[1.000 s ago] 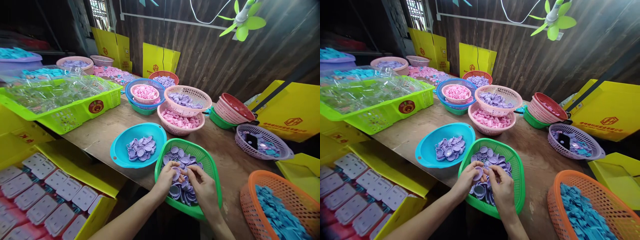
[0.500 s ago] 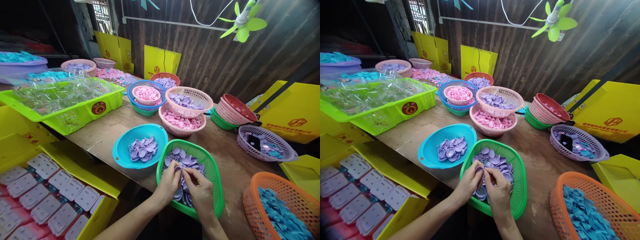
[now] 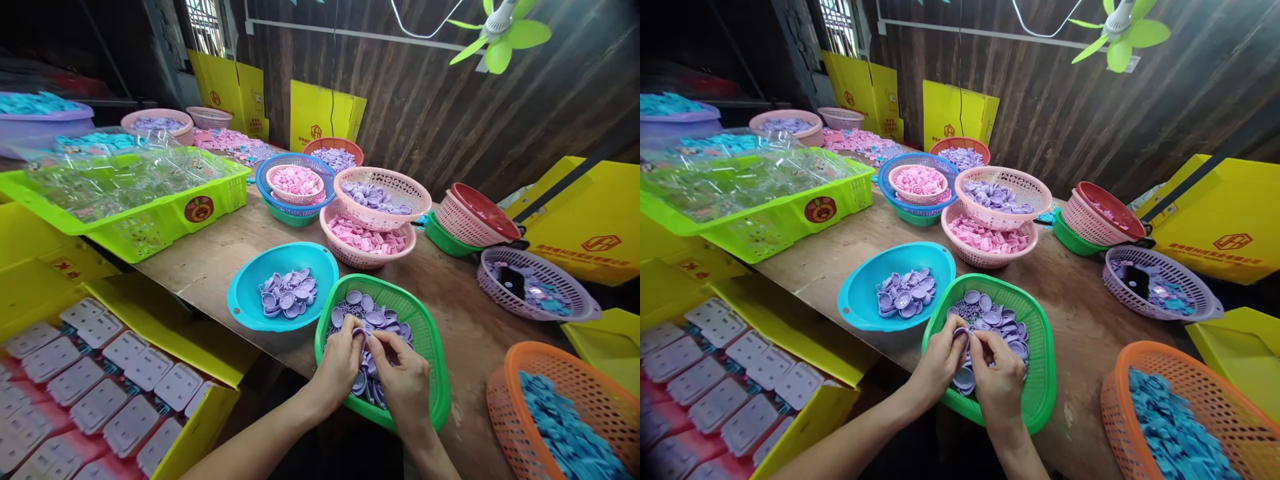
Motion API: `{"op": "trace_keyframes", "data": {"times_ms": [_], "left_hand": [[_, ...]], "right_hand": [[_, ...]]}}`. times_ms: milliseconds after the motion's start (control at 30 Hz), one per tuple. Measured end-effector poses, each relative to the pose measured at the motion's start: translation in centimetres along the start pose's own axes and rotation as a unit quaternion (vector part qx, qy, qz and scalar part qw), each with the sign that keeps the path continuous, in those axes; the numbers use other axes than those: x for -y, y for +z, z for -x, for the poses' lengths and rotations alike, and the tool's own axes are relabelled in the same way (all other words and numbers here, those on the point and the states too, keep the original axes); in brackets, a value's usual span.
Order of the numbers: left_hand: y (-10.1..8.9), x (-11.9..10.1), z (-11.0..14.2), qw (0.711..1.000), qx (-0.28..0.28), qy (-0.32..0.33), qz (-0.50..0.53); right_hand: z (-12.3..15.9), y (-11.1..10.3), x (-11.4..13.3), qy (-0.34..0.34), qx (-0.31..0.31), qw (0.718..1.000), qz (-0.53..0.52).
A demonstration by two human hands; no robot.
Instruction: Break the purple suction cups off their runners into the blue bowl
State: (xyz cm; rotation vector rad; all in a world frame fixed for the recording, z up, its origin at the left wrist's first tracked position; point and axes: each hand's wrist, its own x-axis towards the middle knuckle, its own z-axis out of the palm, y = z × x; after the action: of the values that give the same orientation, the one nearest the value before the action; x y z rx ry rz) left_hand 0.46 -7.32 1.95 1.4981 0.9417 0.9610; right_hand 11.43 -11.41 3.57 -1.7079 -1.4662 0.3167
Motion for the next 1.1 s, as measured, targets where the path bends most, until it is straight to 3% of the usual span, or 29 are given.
{"op": "trace_keyframes", "data": {"times_ms": [333, 567, 833, 900, 1000, 1100], "left_hand": [[0.1, 0.3, -0.1, 0.998, -0.012, 0.024, -0.049], [0.4, 2.0, -0.1, 0.99, -0.032, 0.101, -0.094], [0.5, 3.3, 0.3, 0.959, -0.013, 0.135, -0.25], [-0.5, 3.3, -0.2, 0.954, -0.017, 0.127, -0.27], [-3.9, 2.9, -2.3, 0.952, -0.027, 0.079, -0.294], [-8.3, 2.4, -5.1, 0.91, -0.097, 0.024, -0.402]], "right_hand": [[0.1, 0.0, 0.1, 0.009, 0.005, 1.0, -0.005], [0.1, 0.4, 0.2, -0.004, -0.009, 1.0, 0.03], [0.1, 0.8, 1.4, 0.038, 0.027, 0.998, -0.037], [-0.9, 1.1, 1.1, 0.029, 0.067, 0.996, -0.057], [-3.8, 1.8, -1.3, -0.008, 0.184, 0.982, -0.049], [-7.1, 3.2, -4.9, -0.031, 0.227, 0.966, 0.123]]}}
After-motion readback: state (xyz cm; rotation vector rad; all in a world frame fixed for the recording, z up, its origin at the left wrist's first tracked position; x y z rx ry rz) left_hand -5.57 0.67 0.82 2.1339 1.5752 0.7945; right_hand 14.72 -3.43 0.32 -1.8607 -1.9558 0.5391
